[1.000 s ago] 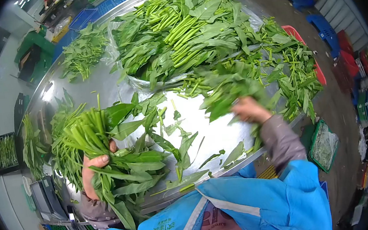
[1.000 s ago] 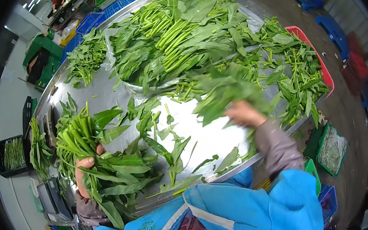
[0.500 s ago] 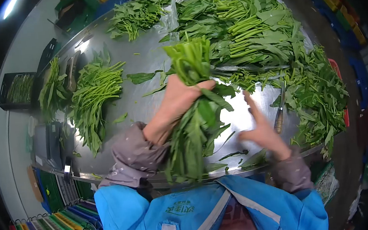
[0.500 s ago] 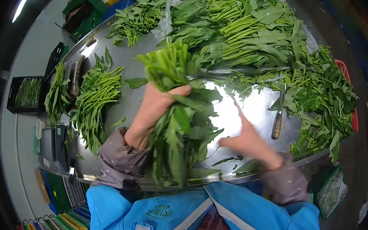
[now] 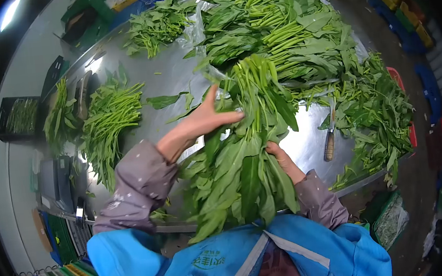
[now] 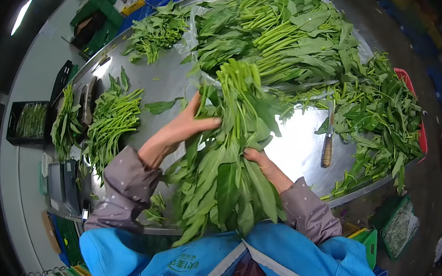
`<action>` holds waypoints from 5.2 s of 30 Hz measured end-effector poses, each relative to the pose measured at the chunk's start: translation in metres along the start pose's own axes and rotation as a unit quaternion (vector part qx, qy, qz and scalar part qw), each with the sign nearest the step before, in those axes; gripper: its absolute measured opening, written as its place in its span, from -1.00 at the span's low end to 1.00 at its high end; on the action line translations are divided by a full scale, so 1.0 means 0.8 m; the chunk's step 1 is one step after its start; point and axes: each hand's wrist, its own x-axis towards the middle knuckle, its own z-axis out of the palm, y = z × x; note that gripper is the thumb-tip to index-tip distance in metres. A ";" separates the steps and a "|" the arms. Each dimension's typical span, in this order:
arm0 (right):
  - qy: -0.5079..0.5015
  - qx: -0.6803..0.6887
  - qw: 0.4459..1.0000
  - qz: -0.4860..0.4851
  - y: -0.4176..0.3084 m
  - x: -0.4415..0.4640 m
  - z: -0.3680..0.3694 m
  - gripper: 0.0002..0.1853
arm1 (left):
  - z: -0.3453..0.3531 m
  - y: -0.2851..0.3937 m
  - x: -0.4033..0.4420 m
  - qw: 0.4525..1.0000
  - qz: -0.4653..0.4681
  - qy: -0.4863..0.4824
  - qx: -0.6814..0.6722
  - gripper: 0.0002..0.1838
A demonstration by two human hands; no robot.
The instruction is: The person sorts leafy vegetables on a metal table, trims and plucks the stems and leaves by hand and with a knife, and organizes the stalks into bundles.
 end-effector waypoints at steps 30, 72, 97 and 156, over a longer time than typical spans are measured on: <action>0.263 -0.131 0.939 -0.180 -0.069 -0.055 -0.028 -0.59 | 0.022 -0.050 -0.085 0.852 -0.095 0.113 0.502 -0.31; 0.088 -0.839 0.517 -0.146 -0.038 0.019 0.074 -0.44 | 0.043 -0.017 -0.140 0.600 0.199 0.120 0.766 -0.38; 0.025 -0.834 0.441 -0.330 -0.149 0.011 -0.003 -0.51 | 0.038 -0.002 -0.164 0.602 0.216 0.129 0.758 -0.31; -0.234 -0.656 0.717 -0.022 -0.086 -0.006 0.076 -0.71 | -0.022 0.000 -0.146 0.780 0.126 0.083 0.607 -0.53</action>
